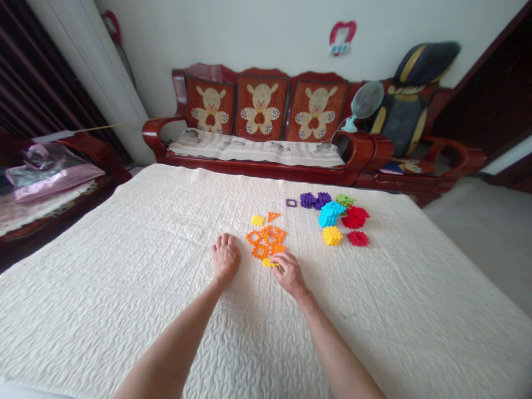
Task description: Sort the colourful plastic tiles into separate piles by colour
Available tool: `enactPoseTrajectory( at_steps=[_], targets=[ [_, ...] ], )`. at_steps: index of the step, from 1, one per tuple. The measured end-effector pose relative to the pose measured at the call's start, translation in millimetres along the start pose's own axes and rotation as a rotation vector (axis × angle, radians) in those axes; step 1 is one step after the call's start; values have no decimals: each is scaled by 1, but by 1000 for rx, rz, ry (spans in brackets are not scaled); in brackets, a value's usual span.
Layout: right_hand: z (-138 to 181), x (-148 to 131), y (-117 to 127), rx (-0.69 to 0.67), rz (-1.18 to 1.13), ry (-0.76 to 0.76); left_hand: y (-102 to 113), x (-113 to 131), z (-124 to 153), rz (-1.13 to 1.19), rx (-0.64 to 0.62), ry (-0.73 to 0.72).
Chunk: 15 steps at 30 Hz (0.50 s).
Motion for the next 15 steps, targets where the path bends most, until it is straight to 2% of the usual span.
enactPoseTrajectory(
  at_steps=[11, 15],
  targets=[
    [16, -9, 0, -91, -18, -9, 0, 0, 1, 6, 19, -10],
    [16, -11, 7, -40, -9, -40, 1, 0, 1, 0, 30, -8]
  ],
)
Point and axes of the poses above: each hand's wrist, its own z-axis away from the middle knuckle, its own y-axis out of the back of the hand, x = y × z, the point moved 7 cm from there along -z, towards the middle knuckle, and after that the axes turned 8 degrees about -z, right-handed, at the moved point
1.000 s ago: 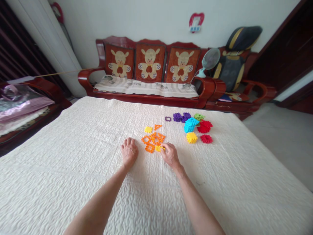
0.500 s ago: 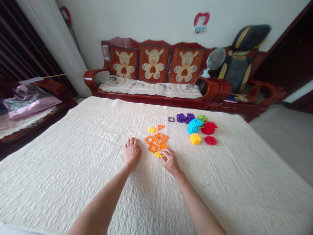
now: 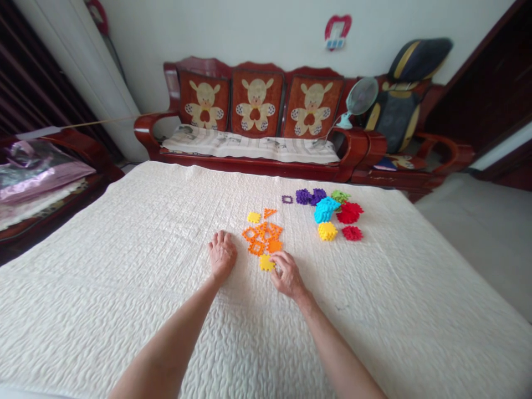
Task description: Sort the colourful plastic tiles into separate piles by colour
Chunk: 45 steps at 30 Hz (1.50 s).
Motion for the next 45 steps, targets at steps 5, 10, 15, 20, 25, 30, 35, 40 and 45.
enactPoseTrajectory(
  at_steps=[5, 10, 15, 20, 25, 30, 35, 40, 45],
  targets=[
    [1, 1, 0, 88, 164, -151, -2, 0, -1, -6, -14, 0],
    [2, -5, -13, 102, 431, -349, -2, 0, -1, -25, -12, -4],
    [1, -11, -19, 86, 461, -417, 0, 0, 0, -31, 3, -16],
    [3, -11, -16, 73, 427, -410, 1, 1, 0, -24, -1, -12],
    [5, -12, -16, 73, 399, -418, 1, 1, 0, -26, 9, -19],
    [5, -14, -9, 142, 289, -329, -4, 0, -1, -33, -7, -21],
    [-5, 18, 52, 379, 215, -266, -4, -1, 0, -24, 18, -39],
    [-16, 84, 132, 555, 343, -381, -7, -3, 0, -11, 17, -52],
    [-26, 125, 170, 557, 421, -503, -9, -4, -1, -21, 25, -51]
  ],
)
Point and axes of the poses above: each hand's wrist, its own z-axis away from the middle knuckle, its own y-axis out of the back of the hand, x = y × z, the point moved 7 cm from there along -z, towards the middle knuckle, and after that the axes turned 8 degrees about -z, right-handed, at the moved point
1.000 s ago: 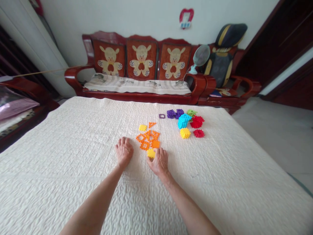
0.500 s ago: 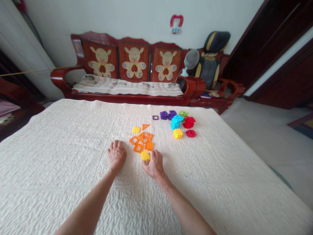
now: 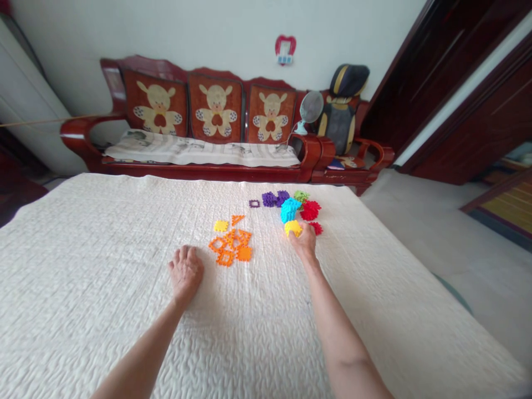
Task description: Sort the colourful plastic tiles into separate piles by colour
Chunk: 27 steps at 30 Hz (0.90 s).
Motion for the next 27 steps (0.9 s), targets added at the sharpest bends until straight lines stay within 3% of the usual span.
enactPoseTrajectory(
  at_steps=[8, 14, 20, 27],
  targets=[
    [-7, 4, 2, 3, 74, 22, 1, 1, 0, 1, -7, 10],
    [22, -26, 11, 86, 14, 185, 3, 1, 0, 12, -13, 8],
    [58, -61, -25, -117, -119, 327, 2, 1, -1, 0, -19, 16],
    [66, -47, -72, -267, -79, 155, 3, 2, 0, 2, -17, 0]
  ],
)
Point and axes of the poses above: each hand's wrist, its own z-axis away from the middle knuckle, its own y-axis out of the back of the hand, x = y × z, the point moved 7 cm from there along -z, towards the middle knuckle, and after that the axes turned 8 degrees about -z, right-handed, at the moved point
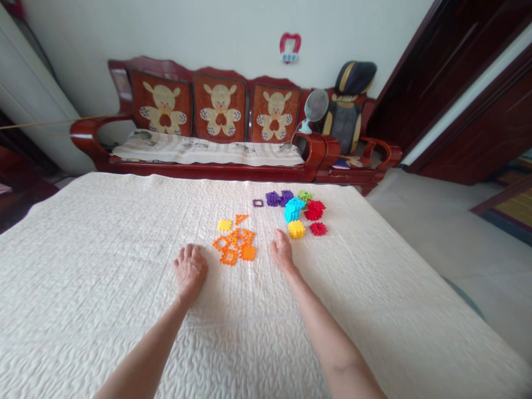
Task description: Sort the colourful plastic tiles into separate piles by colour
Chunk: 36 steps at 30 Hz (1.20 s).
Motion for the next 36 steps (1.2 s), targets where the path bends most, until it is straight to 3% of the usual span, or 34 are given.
enactPoseTrajectory(
  at_steps=[5, 10, 16, 19, 26, 36],
  targets=[
    [-12, -1, -12, -61, 87, -34, -1, -1, -3, -25, -11, 7],
    [-31, -37, -31, -114, 51, 63, -9, -10, -16, -27, -98, -49],
    [-46, -99, -86, -261, -34, 247, -7, -17, -24, 6, -19, -71],
    [-51, -115, -113, -339, 12, 267, -10, -18, -24, 41, -29, -68],
    [-68, -109, -144, -426, 120, 131, -11, -18, -23, 55, -23, -51],
    [-72, -101, -152, -436, 141, 34, -10, -18, -21, 58, -19, -40]
  ],
)
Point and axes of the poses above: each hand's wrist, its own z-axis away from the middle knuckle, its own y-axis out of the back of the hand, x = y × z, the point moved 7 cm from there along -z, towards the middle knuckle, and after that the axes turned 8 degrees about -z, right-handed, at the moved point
